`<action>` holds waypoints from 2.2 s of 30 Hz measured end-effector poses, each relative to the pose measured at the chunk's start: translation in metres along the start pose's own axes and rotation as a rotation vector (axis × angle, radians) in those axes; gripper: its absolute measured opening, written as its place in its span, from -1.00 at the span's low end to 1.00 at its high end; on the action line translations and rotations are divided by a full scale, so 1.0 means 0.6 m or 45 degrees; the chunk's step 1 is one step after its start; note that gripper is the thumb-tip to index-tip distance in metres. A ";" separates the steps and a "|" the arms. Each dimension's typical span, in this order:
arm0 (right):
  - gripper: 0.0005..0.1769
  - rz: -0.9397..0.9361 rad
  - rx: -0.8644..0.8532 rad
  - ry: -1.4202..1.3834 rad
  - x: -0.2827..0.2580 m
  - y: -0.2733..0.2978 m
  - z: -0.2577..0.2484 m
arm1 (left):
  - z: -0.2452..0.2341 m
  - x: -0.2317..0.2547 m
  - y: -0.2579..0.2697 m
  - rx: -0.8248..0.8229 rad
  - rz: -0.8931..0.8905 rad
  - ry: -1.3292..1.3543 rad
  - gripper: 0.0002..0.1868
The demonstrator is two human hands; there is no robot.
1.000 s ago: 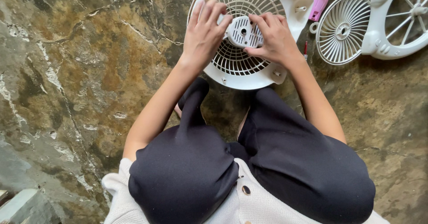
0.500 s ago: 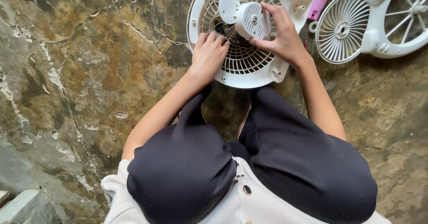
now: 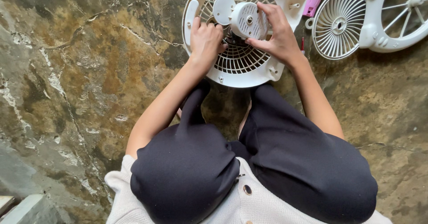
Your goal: The person assembles an electric fan by hand, attaching the motor housing to the fan cage and securing it with screws. They manipulate the fan components and use a screwdriver to fasten parts together.
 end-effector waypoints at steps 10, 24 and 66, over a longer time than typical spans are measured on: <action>0.06 -0.029 0.016 0.088 0.006 0.003 0.006 | -0.031 0.009 0.006 0.181 0.039 0.013 -0.91; 0.03 -0.024 0.026 0.079 -0.002 0.000 0.002 | -0.081 0.044 0.028 0.377 0.252 0.103 -0.94; -0.08 -0.178 -0.107 0.621 -0.059 -0.016 0.046 | -0.085 0.021 0.007 0.146 0.252 -0.305 -0.23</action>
Point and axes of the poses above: each hand's wrist, its own y-axis away from the middle knuckle, its own z-axis out of the palm, x = y × z, the point moved 10 cm from there along -y, towards the middle knuckle, and after that the axes turned 13 degrees about y, right-handed, at the moved point
